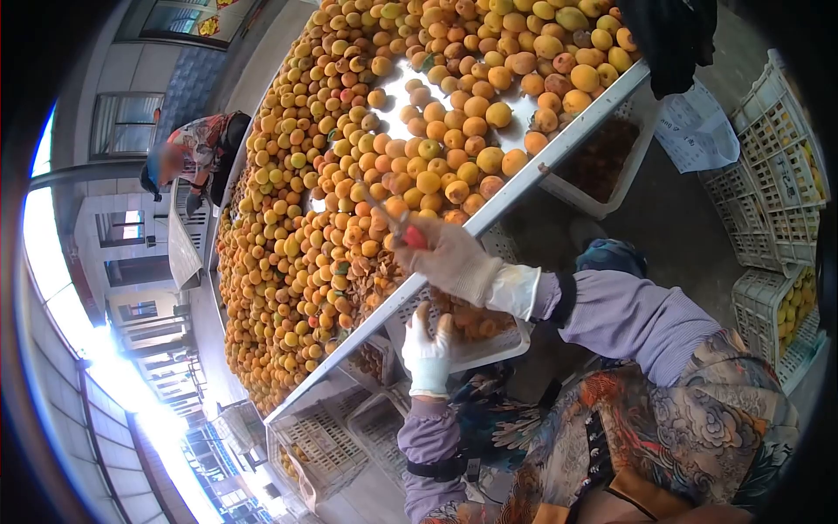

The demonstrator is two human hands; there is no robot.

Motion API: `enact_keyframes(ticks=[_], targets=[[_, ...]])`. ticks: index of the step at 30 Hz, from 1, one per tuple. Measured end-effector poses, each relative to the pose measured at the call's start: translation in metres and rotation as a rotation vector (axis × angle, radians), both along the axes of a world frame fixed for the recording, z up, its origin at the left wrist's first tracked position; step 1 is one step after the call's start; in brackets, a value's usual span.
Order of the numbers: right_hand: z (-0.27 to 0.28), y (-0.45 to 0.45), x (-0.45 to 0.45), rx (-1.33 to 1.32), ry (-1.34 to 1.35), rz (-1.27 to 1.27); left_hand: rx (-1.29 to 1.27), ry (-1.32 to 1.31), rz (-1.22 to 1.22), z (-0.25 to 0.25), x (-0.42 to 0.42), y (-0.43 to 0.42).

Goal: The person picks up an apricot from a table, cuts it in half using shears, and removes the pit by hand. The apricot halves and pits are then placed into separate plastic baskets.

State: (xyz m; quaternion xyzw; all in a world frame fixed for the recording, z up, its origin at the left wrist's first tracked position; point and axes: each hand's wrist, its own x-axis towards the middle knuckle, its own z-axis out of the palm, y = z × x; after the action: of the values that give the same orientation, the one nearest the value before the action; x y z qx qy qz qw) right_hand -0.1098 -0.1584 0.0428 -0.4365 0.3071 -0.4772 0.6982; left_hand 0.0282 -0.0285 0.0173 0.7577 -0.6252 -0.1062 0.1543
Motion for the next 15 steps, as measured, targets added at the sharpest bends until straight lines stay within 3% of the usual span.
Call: enact_keyframes(ticks=[2,3,6,8,10,15], targets=[[-0.001,-0.016,-0.013,0.003,-0.077,-0.049,-0.174,0.235,-0.053,0.015,-0.007,-0.02],[0.008,-0.022,-0.029,0.159,-0.182,-0.069,-0.252,0.362,-0.02,0.023,-0.016,-0.034],[0.032,-0.036,-0.061,0.443,-0.336,-0.205,-0.381,0.21,-0.113,0.042,-0.023,-0.084],[0.029,-0.043,-0.068,0.469,-0.345,-0.241,-0.4,0.2,-0.077,0.039,-0.017,-0.118],[0.032,-0.045,-0.075,0.51,-0.308,-0.218,-0.35,-0.027,-0.045,0.026,-0.001,-0.148],[0.03,-0.044,-0.07,0.518,-0.23,-0.127,0.117,-0.362,0.063,0.019,-0.004,-0.192]])
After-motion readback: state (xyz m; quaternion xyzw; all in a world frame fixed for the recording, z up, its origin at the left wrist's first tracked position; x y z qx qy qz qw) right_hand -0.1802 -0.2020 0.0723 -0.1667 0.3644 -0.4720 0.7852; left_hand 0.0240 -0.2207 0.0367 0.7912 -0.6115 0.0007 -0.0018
